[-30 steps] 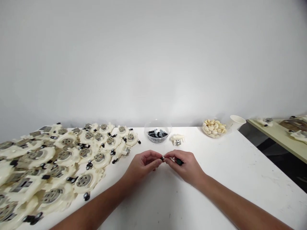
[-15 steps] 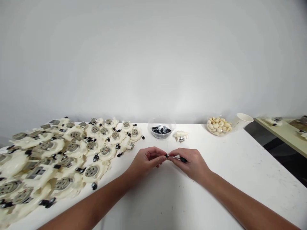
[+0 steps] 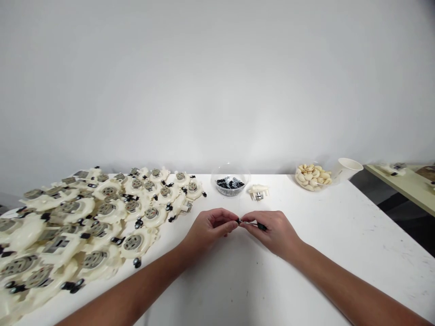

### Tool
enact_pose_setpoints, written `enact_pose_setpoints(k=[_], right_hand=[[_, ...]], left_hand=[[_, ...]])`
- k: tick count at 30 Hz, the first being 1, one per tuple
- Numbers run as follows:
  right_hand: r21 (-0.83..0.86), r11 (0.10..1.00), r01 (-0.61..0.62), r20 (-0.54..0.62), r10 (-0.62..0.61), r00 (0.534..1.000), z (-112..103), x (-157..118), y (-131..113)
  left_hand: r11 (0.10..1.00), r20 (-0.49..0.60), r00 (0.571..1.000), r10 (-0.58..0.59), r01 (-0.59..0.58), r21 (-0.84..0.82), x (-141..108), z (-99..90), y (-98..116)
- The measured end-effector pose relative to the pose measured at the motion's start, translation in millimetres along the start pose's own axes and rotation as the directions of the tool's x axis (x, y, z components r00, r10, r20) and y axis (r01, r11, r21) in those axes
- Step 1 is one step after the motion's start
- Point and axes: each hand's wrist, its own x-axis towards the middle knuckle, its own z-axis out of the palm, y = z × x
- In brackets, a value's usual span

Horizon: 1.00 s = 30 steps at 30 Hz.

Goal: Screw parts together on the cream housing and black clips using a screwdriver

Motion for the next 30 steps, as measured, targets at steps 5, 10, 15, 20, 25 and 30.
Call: enact_pose_setpoints(k=[5, 10, 15, 20, 25, 30], right_hand=[[0.023, 0.999, -0.034, 0.026, 0.034, 0.999, -0.2, 1.0, -3.6], [0.051, 0.996, -0.068, 0.036, 0.066, 0.997, 1.0, 2.3, -4.4], [0.122, 0.982, -0.141, 0.051, 0.136, 0.989, 2.6, 2.7, -2.7], [0.153, 0.96, -0.233, 0.026, 0.232, 0.972, 0.2, 2.1, -4.3], [0.195, 0.942, -0.273, 0.075, 0.264, 0.962, -7.8, 2.8, -6.1], [0.205, 0.934, -0.291, 0.056, 0.286, 0.957, -10.4, 5.3, -2.8]], left_hand=[[1.0, -0.025, 1.0, 0.0, 0.0, 0.013, -2.0, 1.6, 4.3], [0.999, -0.018, 1.0, 0.015, -0.015, 0.036, -1.7, 0.9, 2.7], [1.0, -0.005, 1.0, 0.017, -0.017, 0.026, 0.5, -1.1, -0.2], [0.999, -0.01, 1.0, 0.015, -0.015, -0.046, 2.0, -4.1, 3.4], [0.996, -0.051, 0.998, -0.031, 0.026, -0.091, 1.7, -9.5, 10.9], [0.993, -0.141, 0.99, -0.022, 0.006, -0.115, 3.7, -16.2, 11.9]])
